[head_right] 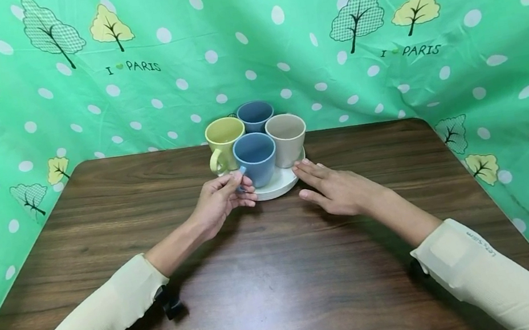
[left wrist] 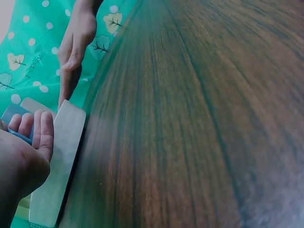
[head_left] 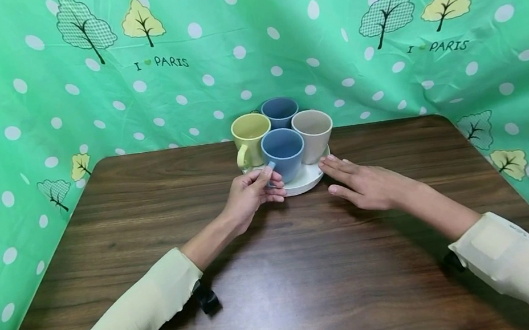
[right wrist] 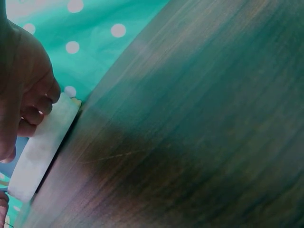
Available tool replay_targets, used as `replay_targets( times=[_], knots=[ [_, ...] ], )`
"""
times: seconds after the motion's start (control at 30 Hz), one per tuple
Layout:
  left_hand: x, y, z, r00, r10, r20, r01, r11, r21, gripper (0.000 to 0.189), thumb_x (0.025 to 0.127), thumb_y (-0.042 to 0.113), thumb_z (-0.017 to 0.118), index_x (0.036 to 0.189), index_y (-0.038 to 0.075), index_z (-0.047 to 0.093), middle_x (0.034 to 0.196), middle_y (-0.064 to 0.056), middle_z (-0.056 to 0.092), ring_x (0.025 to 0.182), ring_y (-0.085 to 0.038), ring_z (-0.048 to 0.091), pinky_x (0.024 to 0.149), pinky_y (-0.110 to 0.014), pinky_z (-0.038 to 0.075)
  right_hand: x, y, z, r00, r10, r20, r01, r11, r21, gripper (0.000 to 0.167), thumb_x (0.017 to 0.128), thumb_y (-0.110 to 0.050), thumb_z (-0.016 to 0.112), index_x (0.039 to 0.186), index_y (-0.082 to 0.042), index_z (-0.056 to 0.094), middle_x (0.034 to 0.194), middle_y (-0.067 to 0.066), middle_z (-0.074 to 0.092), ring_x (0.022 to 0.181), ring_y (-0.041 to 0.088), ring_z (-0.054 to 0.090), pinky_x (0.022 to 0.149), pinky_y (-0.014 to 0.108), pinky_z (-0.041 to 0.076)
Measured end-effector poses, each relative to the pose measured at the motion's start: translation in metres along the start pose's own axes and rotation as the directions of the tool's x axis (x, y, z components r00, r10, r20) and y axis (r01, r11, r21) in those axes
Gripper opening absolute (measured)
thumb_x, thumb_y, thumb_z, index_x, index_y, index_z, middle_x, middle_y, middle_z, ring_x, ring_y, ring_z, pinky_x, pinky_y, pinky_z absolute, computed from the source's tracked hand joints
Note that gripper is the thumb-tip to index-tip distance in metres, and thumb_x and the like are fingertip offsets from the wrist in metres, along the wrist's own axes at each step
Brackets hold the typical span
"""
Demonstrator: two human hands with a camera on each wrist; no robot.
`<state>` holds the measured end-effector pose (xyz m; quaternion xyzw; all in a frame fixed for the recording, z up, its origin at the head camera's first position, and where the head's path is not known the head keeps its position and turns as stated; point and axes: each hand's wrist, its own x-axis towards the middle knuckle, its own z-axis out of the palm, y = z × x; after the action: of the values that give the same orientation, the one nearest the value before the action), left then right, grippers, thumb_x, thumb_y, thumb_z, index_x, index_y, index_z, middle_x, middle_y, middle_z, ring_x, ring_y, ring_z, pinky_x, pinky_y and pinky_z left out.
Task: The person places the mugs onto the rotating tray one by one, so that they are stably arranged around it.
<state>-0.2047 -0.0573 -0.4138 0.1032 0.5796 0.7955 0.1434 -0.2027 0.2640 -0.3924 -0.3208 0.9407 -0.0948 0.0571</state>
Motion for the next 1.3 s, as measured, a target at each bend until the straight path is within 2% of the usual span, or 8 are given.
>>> replay_targets(
  times=[0.3, 0.4, 0.53, 0.6, 0.87, 1.13, 1.3],
  knots=[
    [0.0, 0.002, -0.003, 1.0, -0.019, -0.012, 0.019, 0.999, 0.027, 0.034, 0.122, 0.018, 0.052, 0.122, -0.013, 0.068, 0.095, -0.004, 0.075, 0.082, -0.017, 0.08, 0.076, -0.028, 0.069, 0.001, -0.001, 0.001, 1.0, 0.012, 0.009, -0.012, 1.0, 0.008, 0.067, 0.122, -0.044, 0.048, 0.179, -0.012, 0.031, 0.188, 0.014, 0.026, 0.174, 0.042, 0.027, 0.138, 0.065, 0.034],
    [-0.001, 0.003, -0.005, 0.999, -0.028, -0.017, 0.029, 0.999, 0.04, 0.034, 0.122, 0.019, 0.052, 0.123, -0.01, 0.069, 0.104, -0.011, 0.076, 0.085, -0.017, 0.08, 0.077, -0.028, 0.069, 0.002, 0.0, 0.001, 1.0, 0.012, 0.01, -0.012, 1.0, 0.011, 0.068, 0.122, -0.044, 0.048, 0.179, -0.013, 0.03, 0.188, 0.013, 0.025, 0.174, 0.042, 0.026, 0.138, 0.065, 0.034],
    [-0.002, 0.004, -0.008, 0.999, -0.037, -0.003, 0.037, 0.997, 0.064, 0.033, 0.123, 0.02, 0.049, 0.124, -0.007, 0.068, 0.123, -0.027, 0.072, 0.089, -0.016, 0.081, 0.08, -0.027, 0.068, 0.002, 0.0, 0.001, 1.0, 0.01, 0.011, -0.011, 1.0, 0.013, 0.068, 0.122, -0.044, 0.048, 0.179, -0.013, 0.03, 0.188, 0.013, 0.025, 0.174, 0.042, 0.026, 0.138, 0.065, 0.035],
    [-0.002, 0.004, -0.009, 0.999, -0.04, 0.009, 0.04, 0.996, 0.076, 0.034, 0.123, 0.02, 0.048, 0.128, -0.008, 0.067, 0.129, -0.029, 0.07, 0.092, -0.015, 0.081, 0.082, -0.027, 0.068, 0.002, 0.0, 0.001, 1.0, 0.009, 0.011, -0.009, 1.0, 0.013, 0.067, 0.122, -0.043, 0.048, 0.179, -0.013, 0.03, 0.188, 0.013, 0.025, 0.174, 0.043, 0.026, 0.137, 0.065, 0.035],
    [-0.002, 0.002, -0.013, 0.999, -0.042, 0.034, 0.039, 0.995, 0.095, 0.036, 0.124, 0.018, 0.044, 0.146, -0.008, 0.057, 0.143, -0.018, 0.066, 0.095, -0.013, 0.081, 0.084, -0.028, 0.069, 0.0, -0.001, 0.001, 1.0, 0.011, 0.014, -0.012, 1.0, 0.017, 0.067, 0.122, -0.042, 0.048, 0.179, -0.012, 0.03, 0.188, 0.014, 0.025, 0.174, 0.044, 0.026, 0.137, 0.066, 0.034],
    [-0.004, 0.004, -0.017, 0.998, -0.052, 0.035, 0.045, 0.986, 0.158, 0.039, 0.123, 0.018, 0.046, 0.15, -0.007, 0.058, 0.152, -0.023, 0.064, 0.094, -0.01, 0.08, 0.08, -0.026, 0.067, -0.004, 0.001, 0.001, 1.0, -0.009, -0.013, 0.009, 1.0, 0.018, 0.064, 0.122, -0.039, 0.049, 0.178, -0.012, 0.034, 0.187, 0.013, 0.029, 0.174, 0.04, 0.029, 0.133, 0.065, 0.041],
    [-0.005, 0.007, -0.02, 0.998, -0.048, 0.039, 0.04, 0.982, 0.184, 0.037, 0.123, 0.018, 0.047, 0.147, -0.008, 0.058, 0.154, -0.026, 0.063, 0.094, -0.01, 0.079, 0.079, -0.026, 0.067, -0.005, 0.002, 0.0, 0.998, -0.021, -0.051, 0.023, 0.999, 0.026, 0.061, 0.122, -0.038, 0.05, 0.177, -0.013, 0.038, 0.185, 0.013, 0.033, 0.171, 0.04, 0.035, 0.13, 0.066, 0.045]
  ],
)
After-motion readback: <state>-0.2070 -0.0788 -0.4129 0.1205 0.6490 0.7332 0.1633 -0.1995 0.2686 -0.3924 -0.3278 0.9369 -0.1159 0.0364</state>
